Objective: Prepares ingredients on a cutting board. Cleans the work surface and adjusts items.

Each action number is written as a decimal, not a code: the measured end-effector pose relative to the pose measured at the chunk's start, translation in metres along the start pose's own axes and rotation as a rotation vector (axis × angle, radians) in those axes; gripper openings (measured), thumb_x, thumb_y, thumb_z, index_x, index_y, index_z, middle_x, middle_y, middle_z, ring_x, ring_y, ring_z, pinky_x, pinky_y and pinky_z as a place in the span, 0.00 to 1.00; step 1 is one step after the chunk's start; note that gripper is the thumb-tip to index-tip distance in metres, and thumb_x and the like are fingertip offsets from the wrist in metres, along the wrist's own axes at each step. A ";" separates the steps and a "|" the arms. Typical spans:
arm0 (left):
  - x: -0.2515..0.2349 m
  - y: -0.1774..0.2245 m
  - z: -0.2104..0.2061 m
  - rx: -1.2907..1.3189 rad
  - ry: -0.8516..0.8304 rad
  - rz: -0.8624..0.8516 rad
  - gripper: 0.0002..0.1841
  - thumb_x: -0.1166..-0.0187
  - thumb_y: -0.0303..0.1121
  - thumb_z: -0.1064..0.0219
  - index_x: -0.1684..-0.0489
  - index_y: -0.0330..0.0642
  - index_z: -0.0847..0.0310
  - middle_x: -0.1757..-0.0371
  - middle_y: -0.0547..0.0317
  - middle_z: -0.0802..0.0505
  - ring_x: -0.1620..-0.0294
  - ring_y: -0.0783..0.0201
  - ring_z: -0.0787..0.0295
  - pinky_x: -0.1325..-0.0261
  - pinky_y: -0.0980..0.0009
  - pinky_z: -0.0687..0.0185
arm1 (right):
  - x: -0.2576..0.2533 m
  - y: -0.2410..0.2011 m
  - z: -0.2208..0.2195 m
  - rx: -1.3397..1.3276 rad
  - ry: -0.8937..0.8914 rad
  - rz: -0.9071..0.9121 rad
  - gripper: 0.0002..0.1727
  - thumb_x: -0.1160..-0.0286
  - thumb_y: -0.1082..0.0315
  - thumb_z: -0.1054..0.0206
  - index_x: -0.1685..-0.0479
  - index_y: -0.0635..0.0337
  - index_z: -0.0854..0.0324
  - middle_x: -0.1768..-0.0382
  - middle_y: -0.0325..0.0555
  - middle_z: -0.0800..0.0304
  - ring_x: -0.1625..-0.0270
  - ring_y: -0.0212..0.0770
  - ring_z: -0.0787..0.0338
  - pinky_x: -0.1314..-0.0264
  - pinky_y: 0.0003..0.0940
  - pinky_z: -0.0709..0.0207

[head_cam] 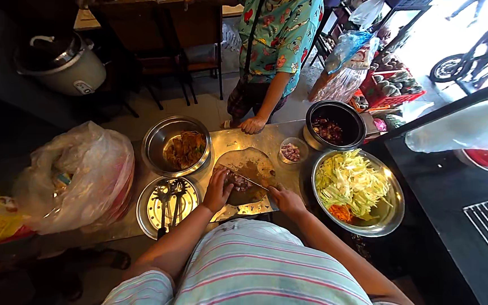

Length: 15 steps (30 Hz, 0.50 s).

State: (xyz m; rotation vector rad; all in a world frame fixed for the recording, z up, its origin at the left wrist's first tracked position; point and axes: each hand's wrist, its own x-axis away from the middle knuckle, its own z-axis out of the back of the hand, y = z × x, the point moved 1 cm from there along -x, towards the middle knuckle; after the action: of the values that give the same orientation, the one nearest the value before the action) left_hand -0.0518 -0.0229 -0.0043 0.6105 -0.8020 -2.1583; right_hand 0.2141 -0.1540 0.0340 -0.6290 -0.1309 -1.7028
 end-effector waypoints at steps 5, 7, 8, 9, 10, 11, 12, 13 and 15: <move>-0.006 0.000 -0.006 -0.085 0.025 0.126 0.37 0.11 0.51 0.45 0.13 0.28 0.39 0.10 0.35 0.35 0.05 0.43 0.48 0.04 0.51 0.52 | 0.038 0.009 -0.012 -0.138 0.097 -0.037 0.24 0.05 0.55 0.54 0.18 0.47 0.24 0.33 0.57 0.12 0.35 0.60 0.09 0.33 0.61 0.18; -0.015 0.004 -0.014 -0.148 -0.043 0.185 0.38 0.09 0.54 0.50 0.10 0.29 0.43 0.07 0.35 0.39 0.03 0.43 0.54 0.03 0.50 0.58 | 0.050 0.010 -0.018 -0.335 0.132 -0.127 0.25 0.04 0.53 0.55 0.21 0.53 0.25 0.46 0.58 0.08 0.43 0.58 0.07 0.37 0.60 0.18; -0.020 0.004 -0.020 -0.186 -0.073 0.198 0.39 0.09 0.55 0.52 0.09 0.29 0.45 0.07 0.35 0.41 0.03 0.43 0.56 0.02 0.49 0.62 | 0.055 0.011 -0.023 -0.428 0.149 -0.163 0.25 0.03 0.53 0.56 0.22 0.55 0.25 0.51 0.59 0.08 0.49 0.57 0.07 0.40 0.58 0.17; -0.023 0.005 -0.026 -0.224 -0.104 0.206 0.40 0.09 0.56 0.54 0.08 0.30 0.47 0.06 0.35 0.42 0.02 0.43 0.58 0.02 0.49 0.66 | 0.058 0.012 -0.031 -0.506 0.167 -0.188 0.24 0.03 0.55 0.55 0.23 0.58 0.25 0.55 0.59 0.08 0.54 0.55 0.07 0.44 0.57 0.16; -0.026 0.006 -0.032 -0.265 -0.133 0.212 0.41 0.09 0.58 0.55 0.07 0.30 0.48 0.06 0.35 0.43 0.02 0.43 0.58 0.02 0.48 0.69 | 0.061 0.014 -0.041 -0.562 0.179 -0.204 0.24 0.03 0.56 0.55 0.23 0.59 0.25 0.58 0.58 0.09 0.57 0.54 0.07 0.47 0.55 0.15; -0.027 0.009 -0.036 -0.301 -0.167 0.218 0.42 0.09 0.59 0.56 0.07 0.31 0.50 0.05 0.36 0.44 0.02 0.43 0.59 0.02 0.48 0.70 | 0.064 0.013 -0.050 -0.604 0.177 -0.218 0.24 0.03 0.57 0.54 0.23 0.61 0.25 0.59 0.58 0.09 0.59 0.53 0.08 0.48 0.54 0.15; -0.028 0.011 -0.039 -0.320 -0.191 0.220 0.43 0.09 0.60 0.57 0.06 0.31 0.52 0.05 0.36 0.45 0.02 0.44 0.59 0.02 0.50 0.70 | 0.066 0.010 -0.059 -0.636 0.167 -0.233 0.23 0.03 0.59 0.54 0.23 0.63 0.26 0.60 0.59 0.10 0.60 0.53 0.08 0.48 0.53 0.15; -0.028 0.013 -0.041 -0.320 -0.207 0.217 0.44 0.09 0.61 0.57 0.06 0.30 0.52 0.05 0.36 0.45 0.02 0.44 0.59 0.02 0.51 0.69 | 0.069 0.006 -0.067 -0.671 0.160 -0.251 0.23 0.03 0.60 0.54 0.23 0.64 0.26 0.61 0.59 0.10 0.60 0.53 0.09 0.49 0.53 0.15; -0.029 0.018 -0.044 -0.290 -0.226 0.217 0.45 0.10 0.61 0.55 0.06 0.30 0.53 0.05 0.36 0.46 0.02 0.45 0.60 0.02 0.52 0.70 | 0.073 -0.008 -0.078 -0.730 0.152 -0.284 0.22 0.03 0.61 0.53 0.23 0.65 0.27 0.61 0.59 0.12 0.61 0.52 0.10 0.49 0.51 0.17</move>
State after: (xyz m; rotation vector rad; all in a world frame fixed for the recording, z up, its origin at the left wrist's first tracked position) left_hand 0.0022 -0.0256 -0.0171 0.1270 -0.6215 -2.1101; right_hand 0.1736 -0.2485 0.0048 -1.0439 0.5589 -2.0671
